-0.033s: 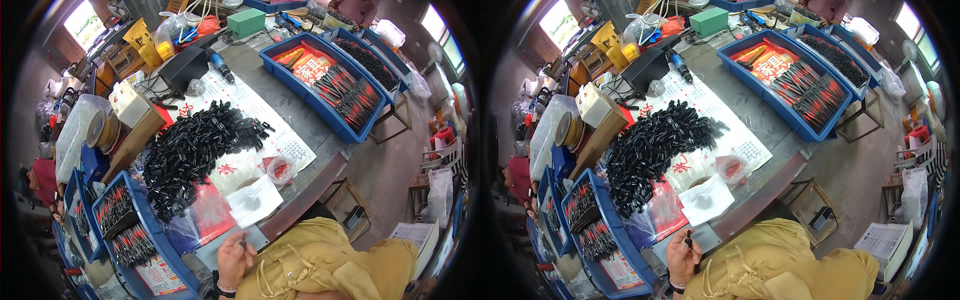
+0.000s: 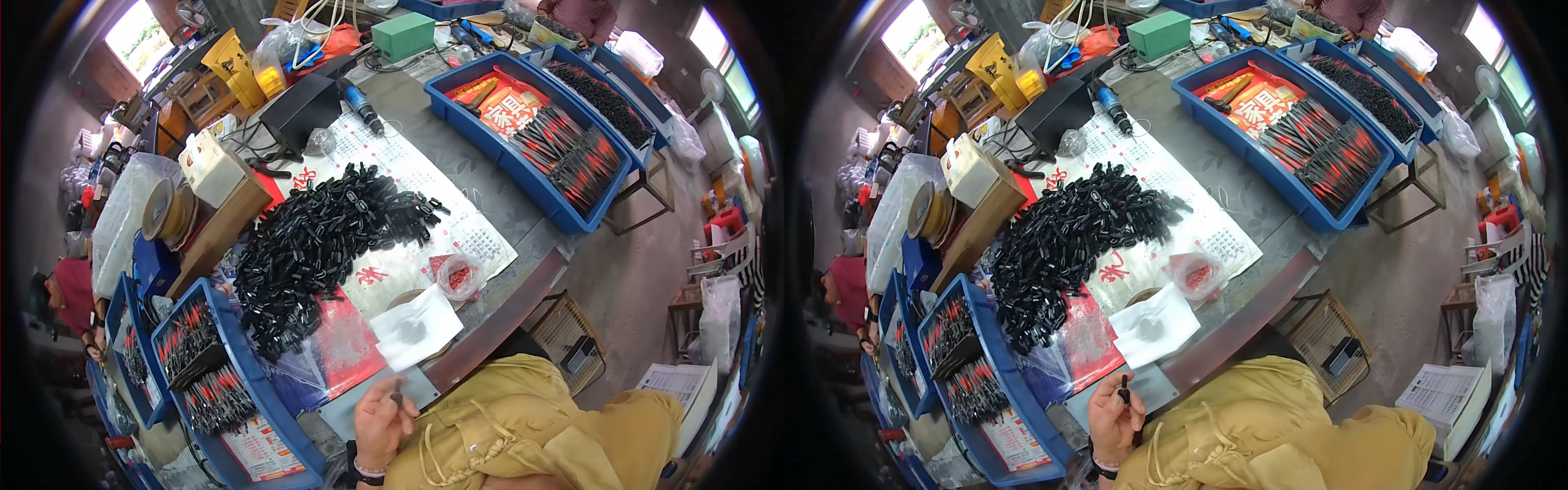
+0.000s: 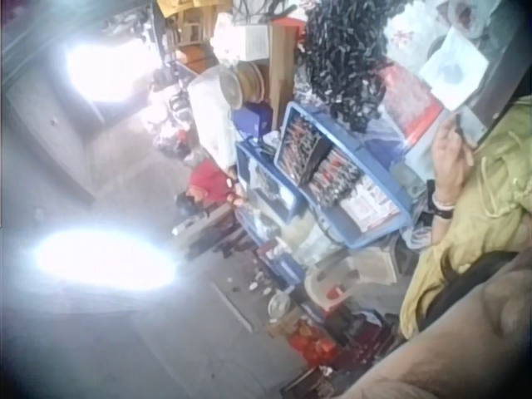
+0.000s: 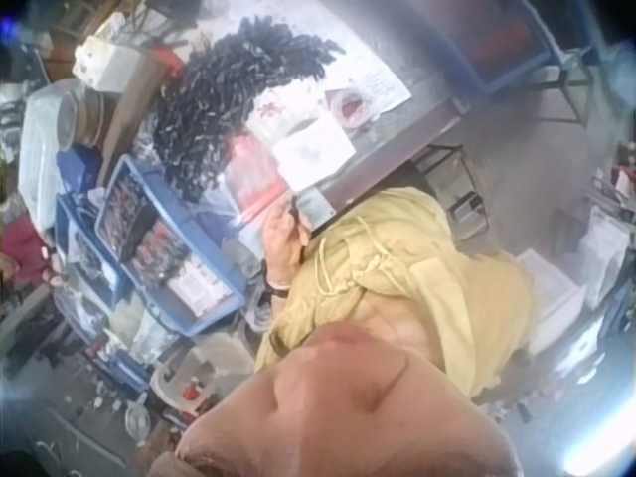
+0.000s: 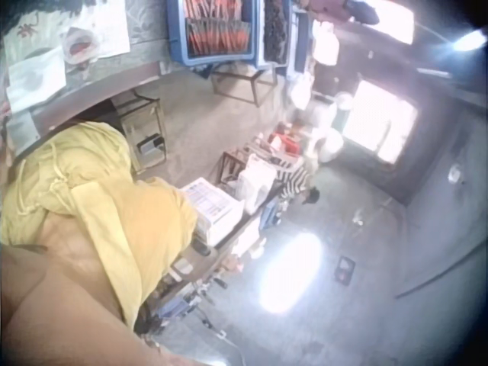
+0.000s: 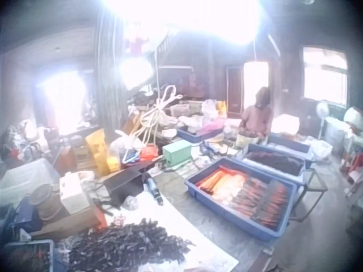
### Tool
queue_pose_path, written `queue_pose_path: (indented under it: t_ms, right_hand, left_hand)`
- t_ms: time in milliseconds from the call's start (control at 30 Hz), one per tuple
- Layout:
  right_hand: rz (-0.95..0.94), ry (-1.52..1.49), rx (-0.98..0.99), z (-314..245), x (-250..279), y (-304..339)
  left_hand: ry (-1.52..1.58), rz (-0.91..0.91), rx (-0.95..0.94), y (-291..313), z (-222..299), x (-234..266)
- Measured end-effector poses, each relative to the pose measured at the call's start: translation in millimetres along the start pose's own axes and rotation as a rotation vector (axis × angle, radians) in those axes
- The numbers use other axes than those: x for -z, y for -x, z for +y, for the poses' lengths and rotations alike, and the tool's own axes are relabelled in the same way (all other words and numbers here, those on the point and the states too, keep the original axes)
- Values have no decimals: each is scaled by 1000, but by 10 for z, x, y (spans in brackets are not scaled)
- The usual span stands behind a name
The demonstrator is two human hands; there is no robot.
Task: The person repeatedly picks small black plastic key housings and red rubber seals from a table, inserts the seals into the housings, and places the assembled units into a plastic bag. The process is repeated continuously throughout the clip.
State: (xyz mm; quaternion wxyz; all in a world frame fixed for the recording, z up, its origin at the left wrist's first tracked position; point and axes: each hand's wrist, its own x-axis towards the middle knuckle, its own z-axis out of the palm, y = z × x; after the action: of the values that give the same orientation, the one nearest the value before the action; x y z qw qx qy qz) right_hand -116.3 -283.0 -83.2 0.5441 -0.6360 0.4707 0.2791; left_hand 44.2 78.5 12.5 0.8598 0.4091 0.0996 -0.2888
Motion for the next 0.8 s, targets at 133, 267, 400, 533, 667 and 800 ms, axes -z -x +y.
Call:
queue_pose_path:
  t_ms: [133,267,400,533,667,800]
  right_hand:
    - [101,-14,158,-271,185,-71]
    - [302,-76,407,-766,550,-132]
    - [465,-150,643,-1431,945,-108]
    - [506,-200,756,-1849,1125,-43]
    - [497,-174,731,-1722,1172,-87]
    - [414,-81,573,-1142,1056,-137]
  left_hand:
    - [0,-15,-14,-4,25,-21]
    - [46,1,-31,-60,-20,-67]
    - [5,96,-33,-54,-56,-100]
    - [-10,31,-40,-59,-35,-138]
    - [25,15,-20,-85,-92,-151]
    - [143,-73,-32,-85,-141,-116]
